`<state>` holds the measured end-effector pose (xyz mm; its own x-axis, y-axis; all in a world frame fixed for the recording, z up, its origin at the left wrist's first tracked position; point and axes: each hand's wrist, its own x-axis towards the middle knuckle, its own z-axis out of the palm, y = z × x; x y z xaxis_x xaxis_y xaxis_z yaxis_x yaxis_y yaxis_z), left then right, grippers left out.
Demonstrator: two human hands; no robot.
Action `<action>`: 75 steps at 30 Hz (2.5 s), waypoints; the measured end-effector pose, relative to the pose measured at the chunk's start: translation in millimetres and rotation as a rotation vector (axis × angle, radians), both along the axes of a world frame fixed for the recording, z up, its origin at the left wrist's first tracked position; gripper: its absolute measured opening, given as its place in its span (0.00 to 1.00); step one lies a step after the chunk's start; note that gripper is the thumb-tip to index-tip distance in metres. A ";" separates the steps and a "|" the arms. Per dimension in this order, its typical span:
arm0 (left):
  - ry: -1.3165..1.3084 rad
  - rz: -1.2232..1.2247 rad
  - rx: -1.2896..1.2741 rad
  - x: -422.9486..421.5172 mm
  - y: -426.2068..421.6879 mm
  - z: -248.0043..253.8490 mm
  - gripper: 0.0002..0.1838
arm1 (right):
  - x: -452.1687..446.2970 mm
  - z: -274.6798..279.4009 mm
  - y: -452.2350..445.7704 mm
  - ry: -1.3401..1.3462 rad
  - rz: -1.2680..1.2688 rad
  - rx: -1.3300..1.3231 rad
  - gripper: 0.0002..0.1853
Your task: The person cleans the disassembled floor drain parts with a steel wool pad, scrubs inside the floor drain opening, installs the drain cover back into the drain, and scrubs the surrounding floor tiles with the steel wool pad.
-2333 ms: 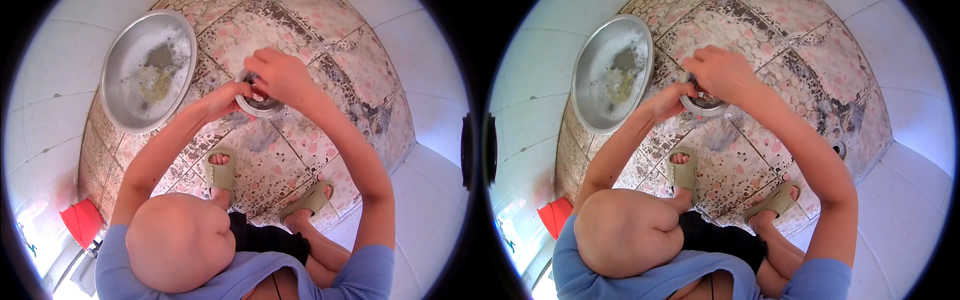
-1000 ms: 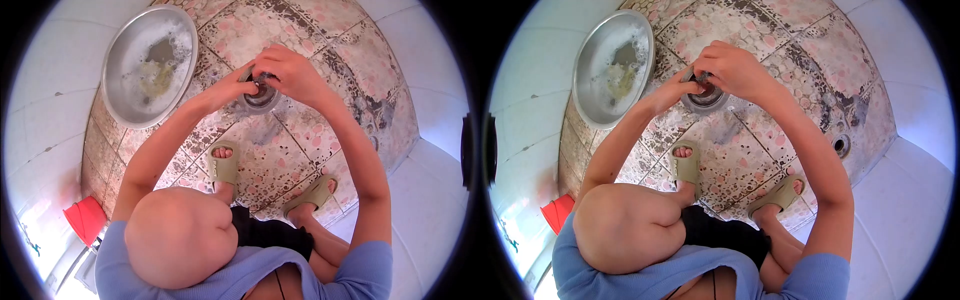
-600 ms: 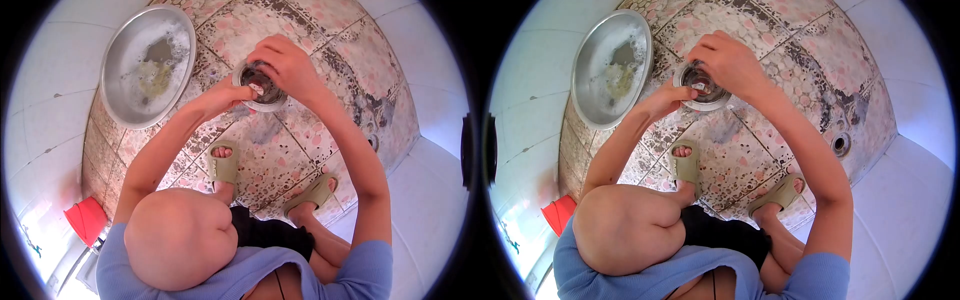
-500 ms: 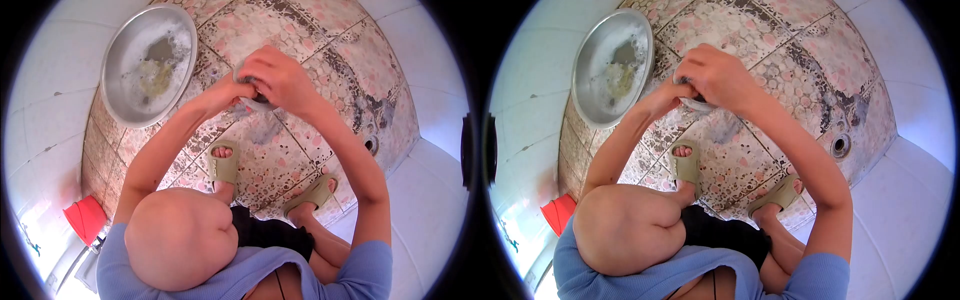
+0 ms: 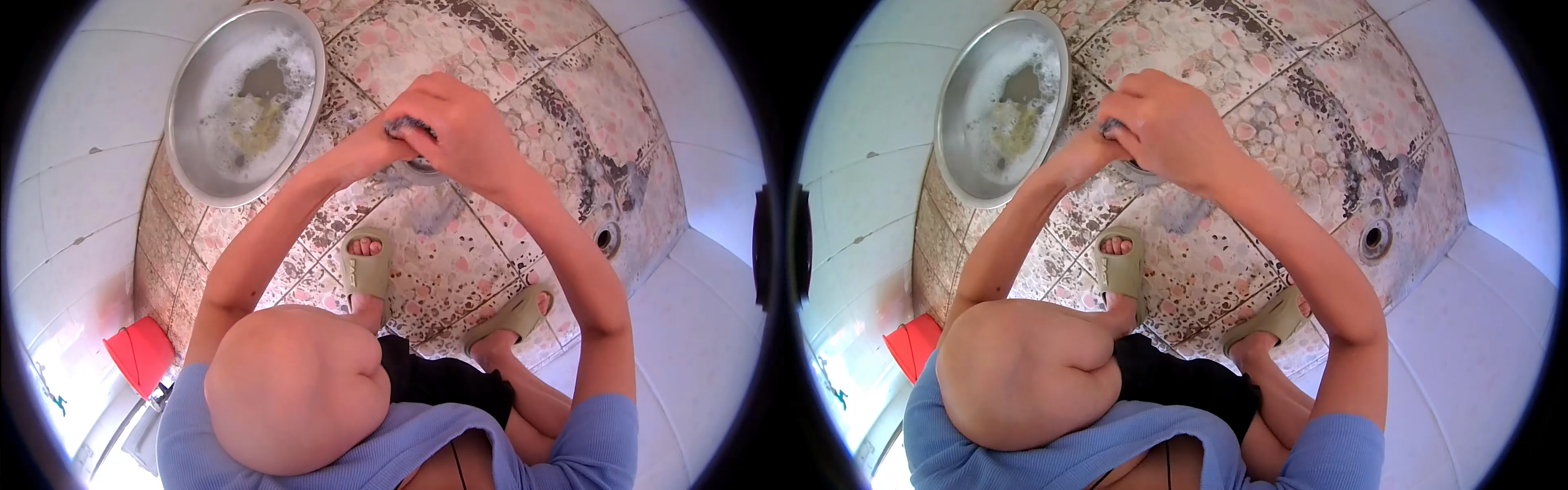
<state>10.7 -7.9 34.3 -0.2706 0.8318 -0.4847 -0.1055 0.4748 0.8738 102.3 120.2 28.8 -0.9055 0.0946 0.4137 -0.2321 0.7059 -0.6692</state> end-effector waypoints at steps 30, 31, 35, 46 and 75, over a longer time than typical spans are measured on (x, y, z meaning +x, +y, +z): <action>-0.221 0.127 -0.074 4.0 -4.6 -14.9 0.23 | 8.1 -4.3 25.5 0.142 0.032 0.153 0.09; -0.216 0.116 -0.080 3.0 -4.4 -17.9 0.23 | 5.9 -4.5 22.6 0.150 0.089 0.156 0.09; -0.206 0.096 -0.095 -1.8 -3.3 -19.1 0.26 | 2.4 -10.1 20.4 0.092 0.071 0.291 0.10; -0.105 0.302 0.060 18.2 0.5 -31.7 0.27 | 8.0 -40.3 7.1 -0.117 -0.246 0.065 0.10; 0.245 0.373 0.325 9.2 12.3 -29.4 0.26 | -12.7 -52.9 -9.8 -0.091 -0.598 -0.370 0.11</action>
<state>19.9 4.3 5.0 -0.6485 0.7540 -0.1049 0.0098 0.1461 0.9892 89.5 110.3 -24.1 -0.6837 0.7063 0.1837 0.1926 0.4174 -0.8881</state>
